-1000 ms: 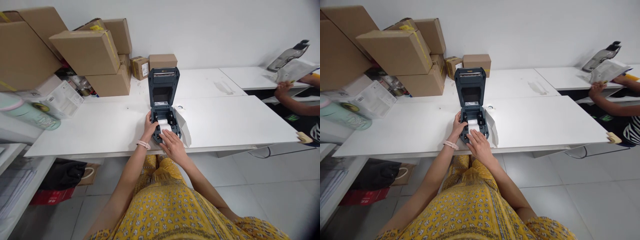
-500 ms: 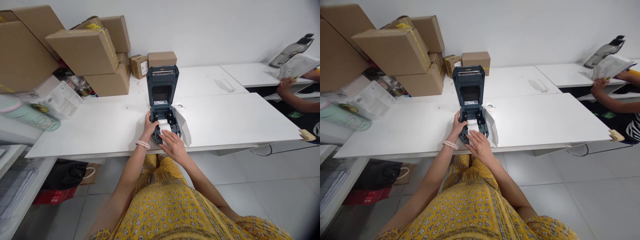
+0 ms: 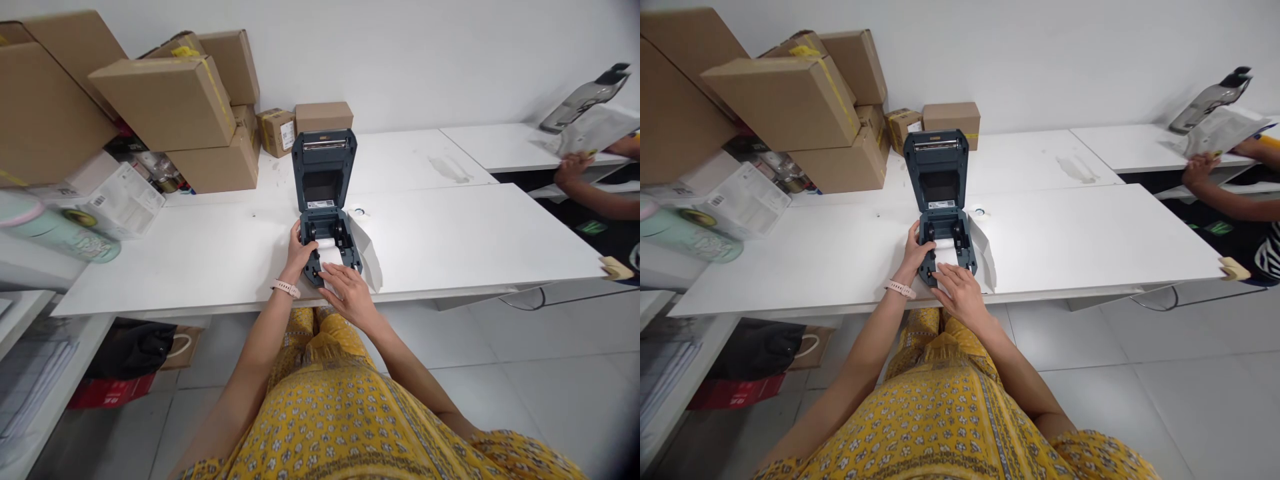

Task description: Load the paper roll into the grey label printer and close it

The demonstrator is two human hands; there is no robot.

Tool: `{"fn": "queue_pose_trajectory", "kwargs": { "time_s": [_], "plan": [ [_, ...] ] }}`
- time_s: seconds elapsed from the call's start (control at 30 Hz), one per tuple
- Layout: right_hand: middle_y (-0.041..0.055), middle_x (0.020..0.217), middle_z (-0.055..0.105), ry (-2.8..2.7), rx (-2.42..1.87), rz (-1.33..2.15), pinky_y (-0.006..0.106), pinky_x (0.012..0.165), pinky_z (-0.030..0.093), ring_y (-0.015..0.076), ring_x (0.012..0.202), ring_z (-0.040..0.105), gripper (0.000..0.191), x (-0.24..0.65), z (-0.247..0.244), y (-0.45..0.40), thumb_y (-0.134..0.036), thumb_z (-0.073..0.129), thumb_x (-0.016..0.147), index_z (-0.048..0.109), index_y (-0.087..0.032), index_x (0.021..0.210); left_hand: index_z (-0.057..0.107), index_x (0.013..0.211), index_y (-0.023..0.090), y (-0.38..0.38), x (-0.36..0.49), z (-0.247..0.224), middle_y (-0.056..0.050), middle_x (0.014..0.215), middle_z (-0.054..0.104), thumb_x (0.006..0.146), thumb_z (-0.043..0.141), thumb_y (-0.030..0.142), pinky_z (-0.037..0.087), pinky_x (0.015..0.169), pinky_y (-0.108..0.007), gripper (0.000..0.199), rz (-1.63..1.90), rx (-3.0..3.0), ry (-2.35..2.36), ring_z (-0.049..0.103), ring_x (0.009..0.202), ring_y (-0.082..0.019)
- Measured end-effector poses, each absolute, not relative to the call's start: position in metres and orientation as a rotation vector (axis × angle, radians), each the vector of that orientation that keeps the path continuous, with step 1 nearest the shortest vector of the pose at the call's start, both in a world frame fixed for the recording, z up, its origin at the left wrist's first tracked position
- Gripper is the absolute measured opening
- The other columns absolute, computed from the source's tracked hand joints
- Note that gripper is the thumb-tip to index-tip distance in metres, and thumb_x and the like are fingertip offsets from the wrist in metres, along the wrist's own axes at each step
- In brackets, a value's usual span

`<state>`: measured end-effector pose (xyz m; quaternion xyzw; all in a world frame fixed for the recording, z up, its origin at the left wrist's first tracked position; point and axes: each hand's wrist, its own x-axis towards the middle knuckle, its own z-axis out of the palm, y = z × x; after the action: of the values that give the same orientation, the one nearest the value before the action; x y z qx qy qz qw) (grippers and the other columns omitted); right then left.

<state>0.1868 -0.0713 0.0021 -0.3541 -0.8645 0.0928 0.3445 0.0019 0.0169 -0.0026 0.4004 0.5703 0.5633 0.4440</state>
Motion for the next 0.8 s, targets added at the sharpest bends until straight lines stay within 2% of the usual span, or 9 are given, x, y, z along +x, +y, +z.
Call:
{"fn": "queue_pose_trajectory", "kwargs": {
  "time_s": [0.27, 0.43, 0.57, 0.67, 0.73, 0.8],
  "plan": [
    [0.0132, 0.144, 0.071, -2.236, -0.932, 0.191, 0.052, 0.104, 0.059, 0.0317, 0.129, 0.067, 0.032, 0.185, 0.000, -0.075, -0.033, 0.059, 0.105, 0.072, -0.019, 0.132, 0.039, 0.156, 0.024, 0.016, 0.003, 0.001, -0.010, 0.141, 0.064, 0.072, 0.073, 0.015, 0.051, 0.110, -0.042, 0.092, 1.386, 0.993, 1.413, 0.065, 0.125, -0.026],
    [0.0130, 0.144, 0.071, -2.238, -0.935, 0.212, 0.053, 0.105, 0.059, 0.0319, 0.130, 0.067, 0.032, 0.185, 0.000, -0.077, -0.033, 0.060, 0.105, 0.073, -0.022, 0.132, 0.038, 0.157, 0.026, 0.016, 0.003, 0.002, -0.010, 0.140, 0.065, 0.073, 0.075, 0.015, 0.052, 0.110, -0.044, 0.092, 1.368, 0.975, 1.412, 0.066, 0.124, -0.026],
    [0.0110, 0.137, 0.076, -2.170, -0.857, 0.290, 0.051, 0.104, 0.059, 0.0294, 0.127, 0.069, 0.032, 0.192, 0.006, -0.086, -0.033, 0.062, 0.104, 0.072, -0.024, 0.133, 0.045, 0.152, 0.023, -0.011, 0.010, -0.003, -0.013, 0.152, 0.058, 0.079, 0.080, 0.028, 0.044, 0.119, -0.043, 0.082, 1.407, 0.983, 1.441, 0.057, 0.140, -0.029],
    [0.0080, 0.132, 0.078, -2.009, -0.804, 0.328, 0.047, 0.101, 0.061, 0.0254, 0.119, 0.073, 0.035, 0.205, 0.026, -0.074, -0.033, 0.059, 0.106, 0.067, -0.030, 0.140, 0.041, 0.156, 0.025, -0.043, 0.019, -0.009, -0.013, 0.155, 0.057, 0.075, 0.088, 0.040, 0.043, 0.121, -0.046, 0.095, 1.384, 1.016, 1.366, 0.056, 0.143, -0.031],
    [0.0092, 0.142, 0.073, -1.884, -0.855, 0.239, 0.053, 0.107, 0.058, 0.0280, 0.128, 0.069, 0.038, 0.214, 0.051, -0.042, -0.037, 0.055, 0.107, 0.064, -0.032, 0.144, 0.037, 0.160, 0.027, -0.062, 0.024, -0.010, -0.014, 0.157, 0.056, 0.076, 0.088, 0.042, 0.043, 0.121, -0.047, 0.099, 1.387, 1.007, 1.350, 0.055, 0.144, -0.032],
    [0.0126, 0.154, 0.062, -1.781, -0.927, 0.147, 0.062, 0.119, 0.047, 0.0324, 0.145, 0.057, 0.046, 0.219, 0.082, 0.010, -0.049, 0.046, 0.109, 0.058, -0.029, 0.149, 0.035, 0.161, 0.027, -0.072, 0.026, -0.008, -0.014, 0.161, 0.053, 0.076, 0.088, 0.042, 0.043, 0.122, -0.046, 0.101, 1.384, 1.005, 1.354, 0.053, 0.147, -0.032]
  ]
}}
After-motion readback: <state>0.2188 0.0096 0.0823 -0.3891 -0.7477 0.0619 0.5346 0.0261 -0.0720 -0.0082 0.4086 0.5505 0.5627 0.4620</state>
